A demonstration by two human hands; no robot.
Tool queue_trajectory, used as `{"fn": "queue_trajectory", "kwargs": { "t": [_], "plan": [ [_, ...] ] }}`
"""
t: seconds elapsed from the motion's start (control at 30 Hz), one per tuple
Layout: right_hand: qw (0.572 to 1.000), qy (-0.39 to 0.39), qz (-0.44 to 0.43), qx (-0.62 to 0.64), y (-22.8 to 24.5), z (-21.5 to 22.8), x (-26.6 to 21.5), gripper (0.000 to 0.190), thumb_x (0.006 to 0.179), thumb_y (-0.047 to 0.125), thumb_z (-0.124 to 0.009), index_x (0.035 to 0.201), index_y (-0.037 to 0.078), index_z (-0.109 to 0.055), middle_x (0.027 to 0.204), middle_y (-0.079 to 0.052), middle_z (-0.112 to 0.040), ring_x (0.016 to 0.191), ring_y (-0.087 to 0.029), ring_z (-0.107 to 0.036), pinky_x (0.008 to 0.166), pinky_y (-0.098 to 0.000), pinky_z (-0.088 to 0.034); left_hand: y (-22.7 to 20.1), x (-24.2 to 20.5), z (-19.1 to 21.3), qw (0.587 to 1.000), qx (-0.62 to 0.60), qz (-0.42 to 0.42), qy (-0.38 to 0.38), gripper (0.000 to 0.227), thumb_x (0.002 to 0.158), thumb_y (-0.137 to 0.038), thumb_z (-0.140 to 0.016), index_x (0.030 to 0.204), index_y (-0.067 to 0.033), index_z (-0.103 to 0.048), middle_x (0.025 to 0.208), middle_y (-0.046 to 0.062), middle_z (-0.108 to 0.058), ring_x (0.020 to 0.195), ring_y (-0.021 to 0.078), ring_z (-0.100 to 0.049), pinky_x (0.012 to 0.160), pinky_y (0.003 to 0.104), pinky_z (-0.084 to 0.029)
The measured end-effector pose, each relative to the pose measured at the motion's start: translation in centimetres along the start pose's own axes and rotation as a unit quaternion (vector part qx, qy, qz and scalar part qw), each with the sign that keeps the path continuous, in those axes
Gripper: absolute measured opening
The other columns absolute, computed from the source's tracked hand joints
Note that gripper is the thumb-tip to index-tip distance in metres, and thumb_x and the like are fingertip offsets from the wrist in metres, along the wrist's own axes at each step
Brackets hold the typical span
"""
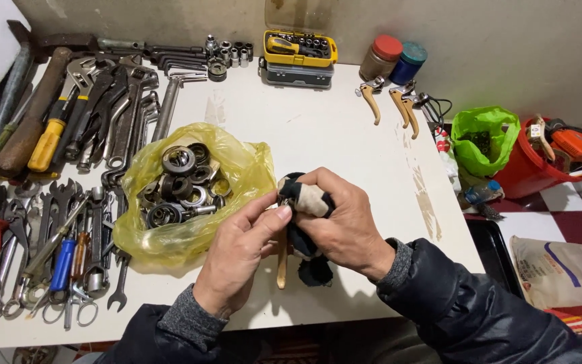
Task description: A person uses a cloth to clean dirt and grease off a bicycle brake lever at a workbench.
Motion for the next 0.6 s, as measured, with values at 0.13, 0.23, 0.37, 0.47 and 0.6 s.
{"fn": "queue_trajectory", "kwargs": {
  "t": [0.13,0.23,0.37,0.47,0.6],
  "plan": [
    [0.995,0.004,-0.087,0.050,-0.2,0.4,0.2,0.017,0.081,0.006,-0.076,0.095,0.011,-0.067,0.074,0.002,-0.063,0.060,-0.008,-0.055,0.048,-0.0237,-0.053,1.9,1.0,1.2,0.995,0.026,-0.092,0.038,0.070,0.082,-0.022,-0.074,0.147,-0.0020,-0.058,0.080,0.000,-0.064,0.072,0.0120,-0.060,0.073,0.028,-0.054],
    [0.983,0.018,-0.130,0.129,-0.7,0.7,0.5,0.020,0.078,-0.003,-0.071,0.094,0.009,-0.065,0.081,-0.002,-0.065,0.067,-0.010,-0.058,0.055,-0.0244,-0.055,1.0,0.3,0.8,0.997,0.016,-0.066,0.026,0.071,0.077,-0.021,-0.074,0.145,-0.0050,-0.060,0.097,0.006,-0.072,0.095,0.0193,-0.072,0.094,0.032,-0.060],
    [0.951,0.018,-0.196,0.240,-1.0,0.9,1.0,0.022,0.075,-0.010,-0.064,0.093,0.004,-0.063,0.093,-0.011,-0.071,0.071,-0.017,-0.063,0.058,-0.0300,-0.055,1.1,0.5,1.1,0.996,0.056,-0.064,0.020,0.070,0.077,-0.022,-0.074,0.143,-0.0076,-0.061,0.100,0.006,-0.066,0.096,0.0182,-0.071,0.092,0.031,-0.062],
    [0.929,-0.001,-0.241,0.280,-0.7,0.8,1.4,0.026,0.069,-0.008,-0.062,0.094,0.000,-0.064,0.101,-0.018,-0.076,0.078,-0.024,-0.067,0.066,-0.0355,-0.056,1.8,1.5,2.0,0.994,0.023,-0.094,0.059,0.064,0.082,-0.017,-0.072,0.143,-0.0025,-0.059,0.091,0.004,-0.065,0.083,0.0164,-0.069,0.078,0.029,-0.061],
    [0.909,-0.027,-0.285,0.302,0.8,0.7,1.7,0.041,0.075,-0.002,-0.060,0.115,-0.006,-0.068,0.116,-0.021,-0.075,0.097,-0.030,-0.071,0.085,-0.0365,-0.057,0.6,1.0,2.0,0.993,-0.025,-0.079,0.079,0.066,0.080,-0.015,-0.071,0.143,-0.0001,-0.055,0.107,0.014,-0.076,0.089,0.0230,-0.074,0.081,0.035,-0.063]
  ]
}}
Point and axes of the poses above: each hand's wrist, its own x-axis towards the middle knuckle, its own z-axis out of the back of the hand, y = z × x, the point moved 1 cm from there along x, towards the middle knuckle
